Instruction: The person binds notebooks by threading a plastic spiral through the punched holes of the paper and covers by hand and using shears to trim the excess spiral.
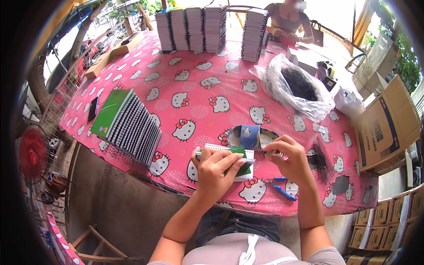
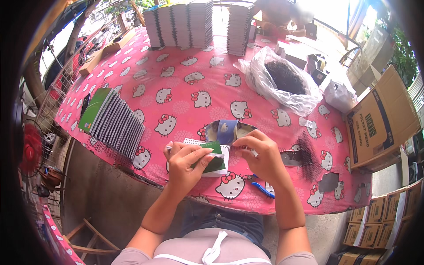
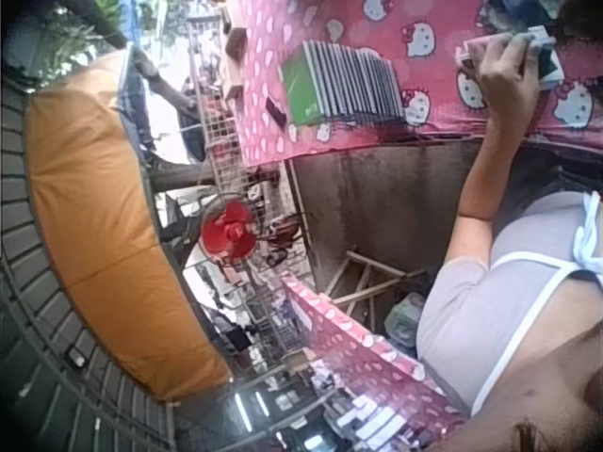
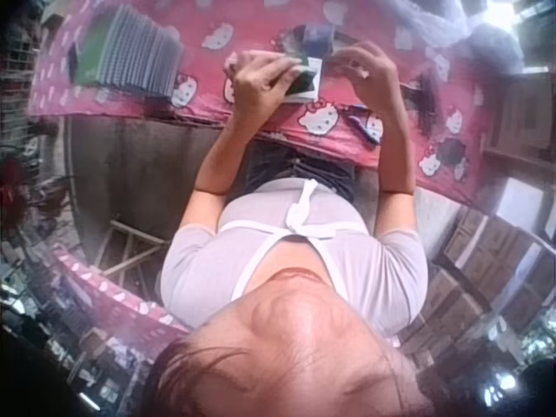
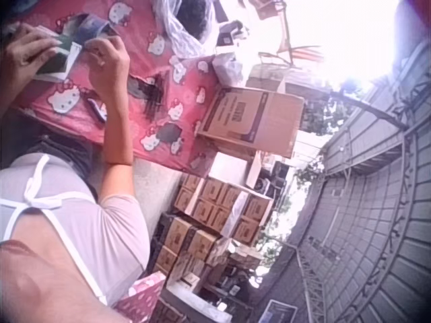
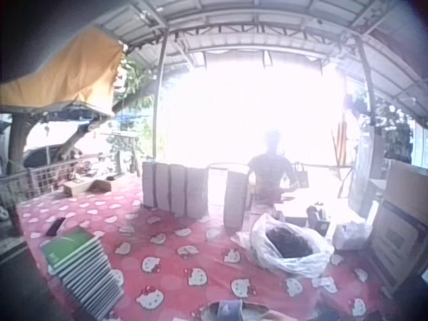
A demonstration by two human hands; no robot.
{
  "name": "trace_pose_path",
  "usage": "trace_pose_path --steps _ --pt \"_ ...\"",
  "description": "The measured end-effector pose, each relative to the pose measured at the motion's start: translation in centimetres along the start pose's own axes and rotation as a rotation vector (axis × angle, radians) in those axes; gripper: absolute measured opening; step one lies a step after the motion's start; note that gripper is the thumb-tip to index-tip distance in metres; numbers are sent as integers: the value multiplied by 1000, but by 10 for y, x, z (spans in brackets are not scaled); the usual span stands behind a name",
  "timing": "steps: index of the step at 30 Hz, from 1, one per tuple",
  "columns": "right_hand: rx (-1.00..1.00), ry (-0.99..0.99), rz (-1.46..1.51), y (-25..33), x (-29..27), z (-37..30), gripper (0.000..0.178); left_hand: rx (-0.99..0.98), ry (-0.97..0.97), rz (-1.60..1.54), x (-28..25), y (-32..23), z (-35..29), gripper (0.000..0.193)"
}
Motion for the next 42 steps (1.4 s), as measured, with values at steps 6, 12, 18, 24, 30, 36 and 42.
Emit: trace_pose_path --steps 6,12,18,24,30,36,42 --pt "137 213 124 -18 15 -6 17 -4 0 -2 1 -1 -1 14" --pt "-32 22 -95 6 17 -9 19 9 -6 18 -1 -3 -2 17" --pt "-4 68 -285 20 29 -8 22 -12 23 -6 2 5 -6 25" --pt "20 115 -365 -1 28 -1 26 14 58 12 -6 -4 -2 28" --pt "45 231 -785 -109 21 9 46 46 27 -17 3 -3 7 28" --pt "123 -85 -39 -102 -21 17 45 -7 -6 0 4 9 3 31" --pt "109 162 60 -76 -9 28 39 8 41 -44 5 10 6 28"
Point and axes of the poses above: each hand's wrist, its own z-axis towards the middle knuckle, its own x-axis out of the palm, y = z × x, the point moved 7 cm from there along z, towards the middle knuckle, and after that the axes turned 4 degrees about y, right-handed, at the moved point
